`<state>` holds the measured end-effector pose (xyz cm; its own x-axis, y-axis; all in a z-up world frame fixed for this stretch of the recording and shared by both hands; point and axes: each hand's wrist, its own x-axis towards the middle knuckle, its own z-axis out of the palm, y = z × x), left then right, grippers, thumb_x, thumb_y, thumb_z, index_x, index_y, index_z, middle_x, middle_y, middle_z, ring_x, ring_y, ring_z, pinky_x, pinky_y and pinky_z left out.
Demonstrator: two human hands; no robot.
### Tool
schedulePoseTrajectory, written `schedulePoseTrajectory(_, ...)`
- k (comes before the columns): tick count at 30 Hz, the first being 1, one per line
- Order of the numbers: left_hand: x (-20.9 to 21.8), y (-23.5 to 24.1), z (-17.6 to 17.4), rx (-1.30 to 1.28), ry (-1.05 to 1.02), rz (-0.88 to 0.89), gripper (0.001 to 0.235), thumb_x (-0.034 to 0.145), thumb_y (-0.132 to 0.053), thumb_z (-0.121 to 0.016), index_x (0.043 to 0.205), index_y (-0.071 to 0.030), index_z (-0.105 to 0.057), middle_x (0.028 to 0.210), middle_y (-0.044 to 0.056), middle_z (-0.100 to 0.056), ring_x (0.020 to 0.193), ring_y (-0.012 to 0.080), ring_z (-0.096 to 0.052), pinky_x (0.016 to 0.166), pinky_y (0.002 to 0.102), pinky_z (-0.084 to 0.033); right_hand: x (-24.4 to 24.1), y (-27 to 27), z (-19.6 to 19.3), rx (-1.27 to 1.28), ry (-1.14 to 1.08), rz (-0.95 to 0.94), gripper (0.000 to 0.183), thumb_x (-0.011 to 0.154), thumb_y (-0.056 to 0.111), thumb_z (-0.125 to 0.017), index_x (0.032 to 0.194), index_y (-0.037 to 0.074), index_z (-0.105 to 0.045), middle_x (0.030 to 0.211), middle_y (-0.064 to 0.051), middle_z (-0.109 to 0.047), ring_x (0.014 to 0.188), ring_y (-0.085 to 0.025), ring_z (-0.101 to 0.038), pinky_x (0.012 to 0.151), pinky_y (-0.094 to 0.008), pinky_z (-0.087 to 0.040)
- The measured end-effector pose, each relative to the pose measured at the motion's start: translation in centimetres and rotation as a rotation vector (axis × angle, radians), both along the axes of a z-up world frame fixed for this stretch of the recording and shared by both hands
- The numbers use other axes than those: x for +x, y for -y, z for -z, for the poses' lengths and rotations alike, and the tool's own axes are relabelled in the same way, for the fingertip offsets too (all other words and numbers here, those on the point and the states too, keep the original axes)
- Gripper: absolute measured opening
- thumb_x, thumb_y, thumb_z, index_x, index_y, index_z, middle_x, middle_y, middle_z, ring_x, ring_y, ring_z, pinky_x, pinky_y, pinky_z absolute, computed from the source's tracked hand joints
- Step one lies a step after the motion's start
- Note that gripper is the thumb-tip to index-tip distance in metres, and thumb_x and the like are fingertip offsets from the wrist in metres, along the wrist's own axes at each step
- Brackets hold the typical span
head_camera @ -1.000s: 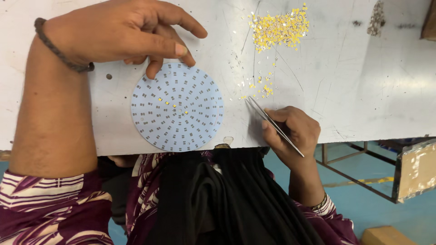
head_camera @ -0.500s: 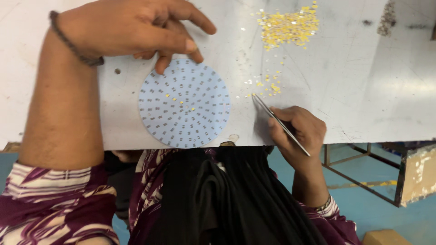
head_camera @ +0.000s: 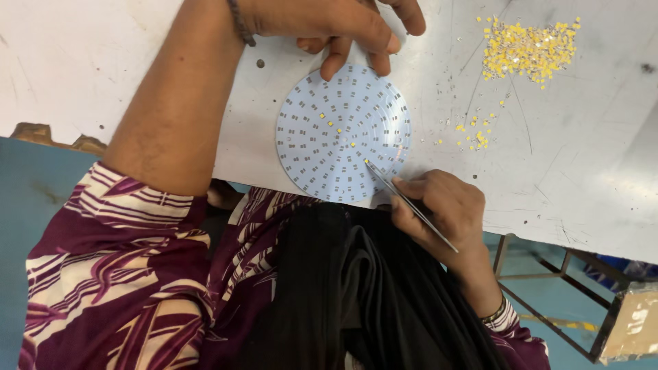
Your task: The person uses tweezers to pick up small yellow LED components from a pile on the table and places them into designated spots on a circular LED board. The person repeats this process, filling multiple spots on the board.
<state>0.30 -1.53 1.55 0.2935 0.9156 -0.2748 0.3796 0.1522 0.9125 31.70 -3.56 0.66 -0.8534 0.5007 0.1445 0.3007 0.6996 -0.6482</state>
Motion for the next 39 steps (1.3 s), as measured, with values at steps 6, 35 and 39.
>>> schedulePoseTrajectory(6,-0.4,-1.1,1.3,0.01,0.12,0.078,0.051,0.09,-0.025,-0.068,0.136,-0.004,-0.064,0.088,0.01,-0.079,0.054,0.0111,-0.069,0.039,0.021,-0.046,2.4,-0.5,-0.3,-0.081,-0.061,0.064,0.019,0.084,0.009,-0.08,0.096,0.001,-0.068,0.081,-0.012,-0.067,0.068,-0.024,-0.064,0.062,-0.031,-0.048)
schedulePoseTrajectory(35,0.0,0.1,0.1,0.044,-0.067,0.009,0.054,0.086,-0.032,-0.07,0.132,-0.005,-0.065,0.083,0.009,-0.076,0.052,0.0111,-0.069,0.038,0.022,-0.046,-1.0,1.6,0.1,-0.074,-0.033,0.078,0.017,0.086,0.007,-0.08,0.095,-0.002,-0.068,0.081,-0.012,-0.068,0.069,-0.025,-0.067,0.062,-0.034,-0.051)
schedulePoseTrajectory(39,0.2,0.0,-0.1,-0.01,-0.096,-0.001,0.054,0.086,-0.03,-0.071,0.133,-0.006,-0.065,0.084,0.011,-0.076,0.052,0.0116,-0.069,0.039,0.023,-0.047,-1.2,1.5,0.1,-0.048,-0.024,0.08,0.018,0.085,0.007,-0.081,0.096,-0.001,-0.069,0.081,-0.012,-0.067,0.071,-0.026,-0.067,0.063,-0.035,-0.051)
